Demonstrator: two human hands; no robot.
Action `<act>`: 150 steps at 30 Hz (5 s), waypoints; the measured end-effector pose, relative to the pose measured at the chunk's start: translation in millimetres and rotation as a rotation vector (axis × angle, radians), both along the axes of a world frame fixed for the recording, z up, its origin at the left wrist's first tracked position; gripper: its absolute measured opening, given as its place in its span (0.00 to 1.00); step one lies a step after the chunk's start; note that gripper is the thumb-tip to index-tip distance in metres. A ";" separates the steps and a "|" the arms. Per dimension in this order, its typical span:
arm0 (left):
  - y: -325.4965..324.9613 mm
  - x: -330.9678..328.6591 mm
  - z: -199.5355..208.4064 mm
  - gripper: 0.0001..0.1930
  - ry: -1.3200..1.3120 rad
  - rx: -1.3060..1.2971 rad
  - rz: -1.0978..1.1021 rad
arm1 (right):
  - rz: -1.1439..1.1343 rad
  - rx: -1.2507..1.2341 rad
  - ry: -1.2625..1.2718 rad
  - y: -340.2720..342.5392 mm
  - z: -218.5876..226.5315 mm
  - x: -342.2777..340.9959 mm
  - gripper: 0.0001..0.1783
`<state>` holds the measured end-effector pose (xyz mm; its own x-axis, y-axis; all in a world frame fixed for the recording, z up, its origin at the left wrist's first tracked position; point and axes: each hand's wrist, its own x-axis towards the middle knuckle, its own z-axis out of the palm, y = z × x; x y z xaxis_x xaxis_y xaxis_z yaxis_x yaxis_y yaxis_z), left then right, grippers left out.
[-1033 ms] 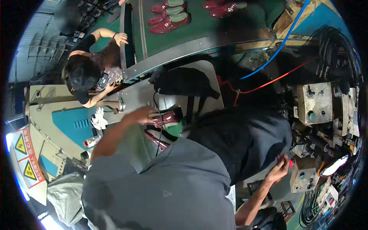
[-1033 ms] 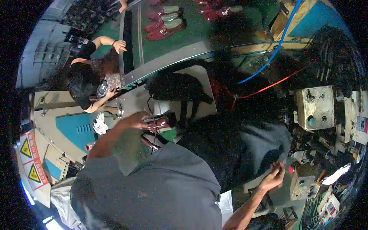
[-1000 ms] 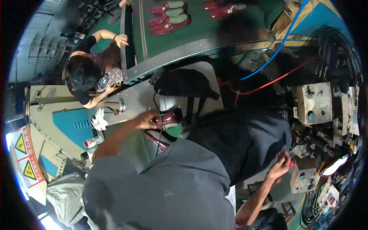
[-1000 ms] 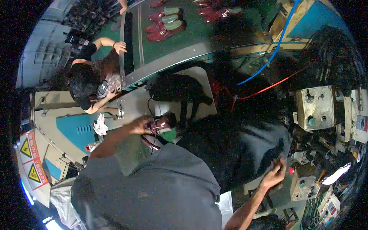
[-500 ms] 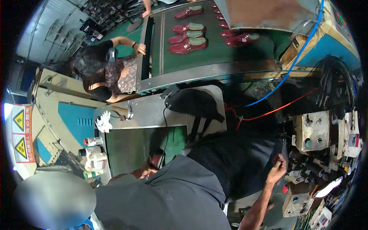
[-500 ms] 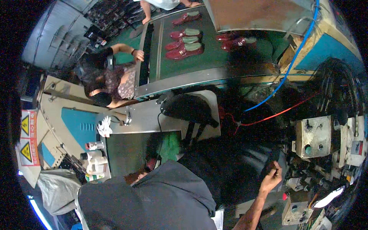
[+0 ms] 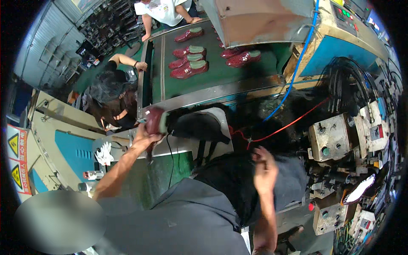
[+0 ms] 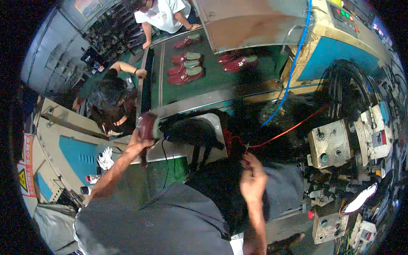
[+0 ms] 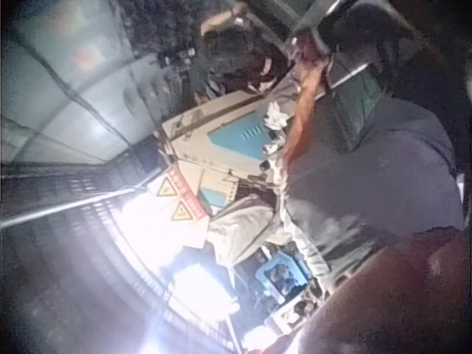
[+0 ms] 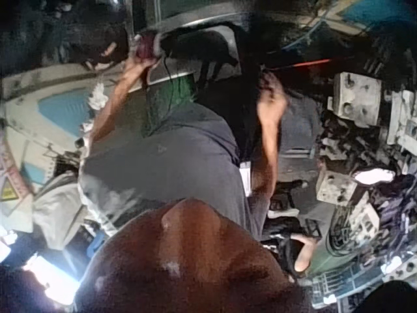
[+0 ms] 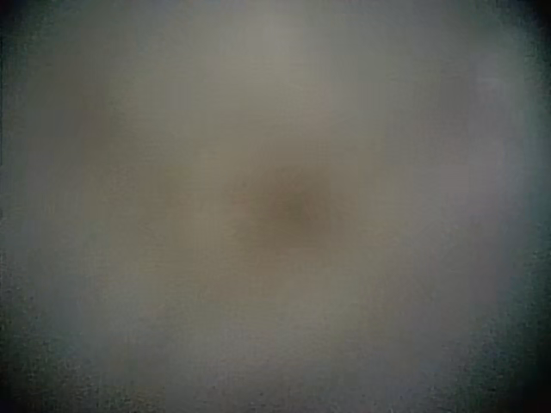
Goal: Operating a shoe-lasting machine and preparing shoe components on a production line.
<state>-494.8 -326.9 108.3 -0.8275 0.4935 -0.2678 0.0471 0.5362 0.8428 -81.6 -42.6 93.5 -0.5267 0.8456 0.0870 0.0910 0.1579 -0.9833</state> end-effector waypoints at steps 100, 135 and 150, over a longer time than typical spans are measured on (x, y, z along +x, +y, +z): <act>463.4 457.1 24.4 0.40 -1.239 -0.056 -1.253 | -1.233 0.507 -1.171 277.7 82.5 387.8 0.40; 330.8 366.1 30.0 0.38 -0.588 0.249 -1.356 | -0.460 -0.585 0.652 74.3 46.2 149.1 0.36; 277.1 356.1 -34.9 0.36 -1.057 -0.063 -1.166 | -1.135 -0.211 -0.133 -93.0 -45.1 219.4 0.28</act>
<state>-138.7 -49.8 73.4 0.5525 0.6670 -0.4998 -0.1288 0.6608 0.7394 137.9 -135.6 48.4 0.5486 0.8287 -0.1108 0.1797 -0.2463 -0.9524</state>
